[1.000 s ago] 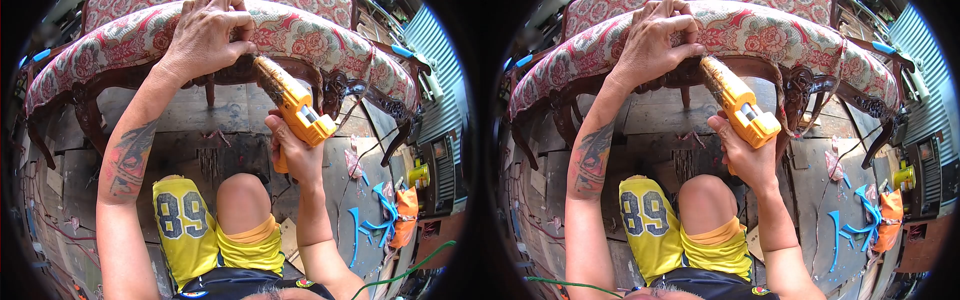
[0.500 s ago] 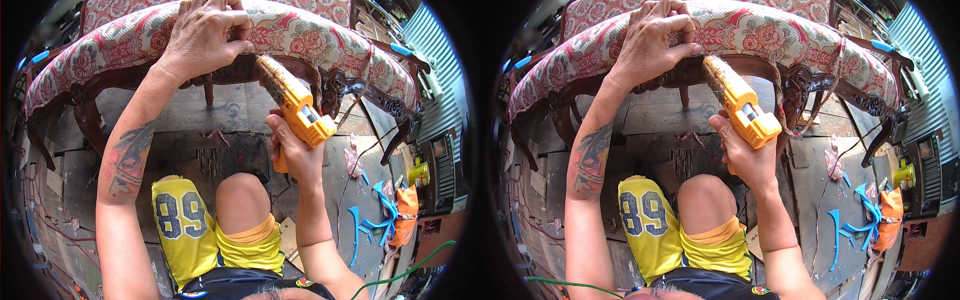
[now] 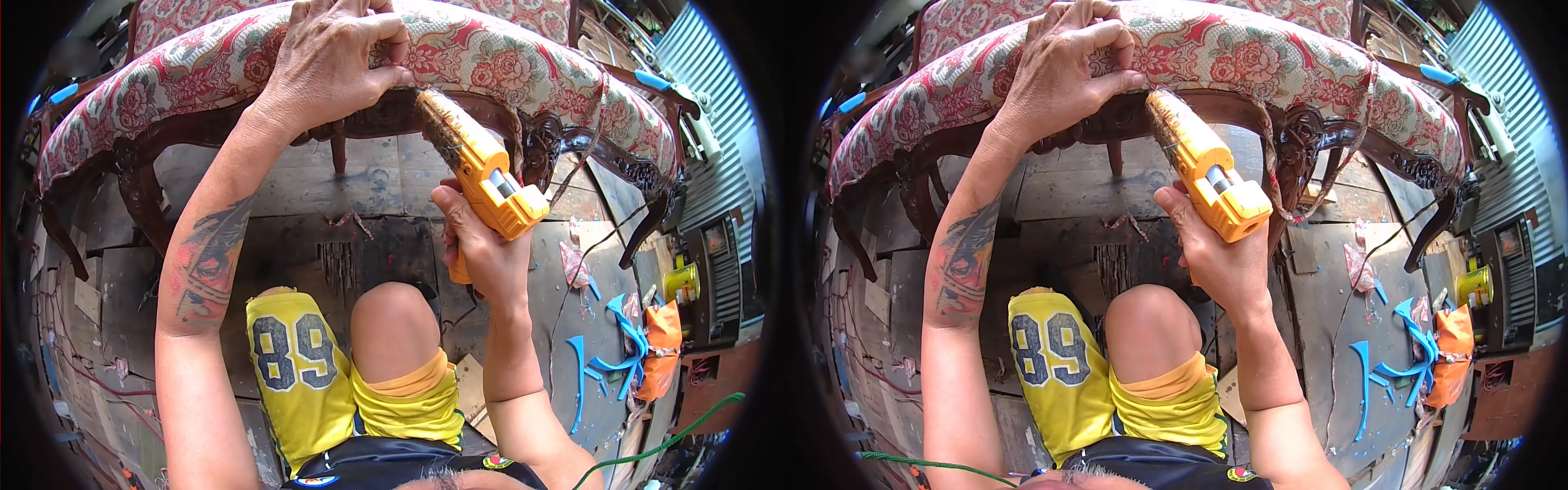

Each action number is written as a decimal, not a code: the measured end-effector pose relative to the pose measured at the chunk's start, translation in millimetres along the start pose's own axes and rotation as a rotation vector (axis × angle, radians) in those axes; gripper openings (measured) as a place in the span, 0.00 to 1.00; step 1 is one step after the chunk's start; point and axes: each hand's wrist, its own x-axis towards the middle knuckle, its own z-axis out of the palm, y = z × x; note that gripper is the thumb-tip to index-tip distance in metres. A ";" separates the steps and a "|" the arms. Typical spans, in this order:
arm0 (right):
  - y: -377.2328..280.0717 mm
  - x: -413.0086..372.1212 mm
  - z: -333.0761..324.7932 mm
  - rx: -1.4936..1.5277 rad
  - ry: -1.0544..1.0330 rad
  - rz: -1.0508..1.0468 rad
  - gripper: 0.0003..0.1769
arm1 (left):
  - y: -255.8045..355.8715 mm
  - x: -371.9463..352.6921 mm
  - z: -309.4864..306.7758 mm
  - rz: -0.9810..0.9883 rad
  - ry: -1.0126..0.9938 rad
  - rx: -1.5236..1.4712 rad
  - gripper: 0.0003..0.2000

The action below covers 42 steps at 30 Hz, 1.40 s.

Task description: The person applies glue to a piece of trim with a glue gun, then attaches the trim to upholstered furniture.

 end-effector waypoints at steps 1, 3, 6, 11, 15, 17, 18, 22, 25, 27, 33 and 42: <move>0.1 0.0 0.1 -0.006 -0.002 0.001 0.17 | 0.8 -0.6 -0.6 0.011 0.005 0.006 0.13; -0.3 -0.2 0.1 -0.007 -0.001 0.010 0.17 | 0.2 -0.8 -0.5 0.021 0.011 0.013 0.13; -1.1 -0.6 -0.2 -0.002 0.001 0.020 0.17 | -1.9 -1.1 1.4 -0.012 0.004 -0.036 0.13; -2.1 -0.4 -1.1 -0.012 -0.003 0.028 0.15 | -2.6 -1.4 1.3 0.008 0.002 -0.009 0.14; -0.2 -1.2 0.7 0.004 0.005 0.011 0.14 | -3.0 -1.4 0.7 0.013 0.005 0.056 0.14; -0.3 -2.3 2.6 0.017 0.013 -0.009 0.14 | -3.0 -1.6 0.5 0.032 0.021 0.002 0.15; -1.3 -3.4 3.5 0.011 0.029 -0.012 0.13 | -2.7 -1.8 0.1 0.031 0.020 0.003 0.15; -2.5 -3.2 2.5 -0.030 0.043 -0.007 0.13 | -2.2 -1.6 0.9 0.006 0.001 -0.020 0.15; -6.5 -3.3 1.4 -0.027 0.032 0.000 0.13 | -3.0 -1.1 1.1 -0.011 -0.007 -0.017 0.14; -6.4 -2.6 1.0 -0.022 0.032 -0.008 0.14 | -3.2 -1.3 0.6 -0.005 -0.006 -0.008 0.14; 0.4 -7.2 -1.2 0.031 0.037 -0.051 0.21 | -2.3 -3.0 0.0 0.021 0.018 0.069 0.14; 38.0 -13.0 -2.6 0.252 -0.009 -0.180 0.26 | -3.7 0.5 -1.3 -0.010 -0.056 0.064 0.13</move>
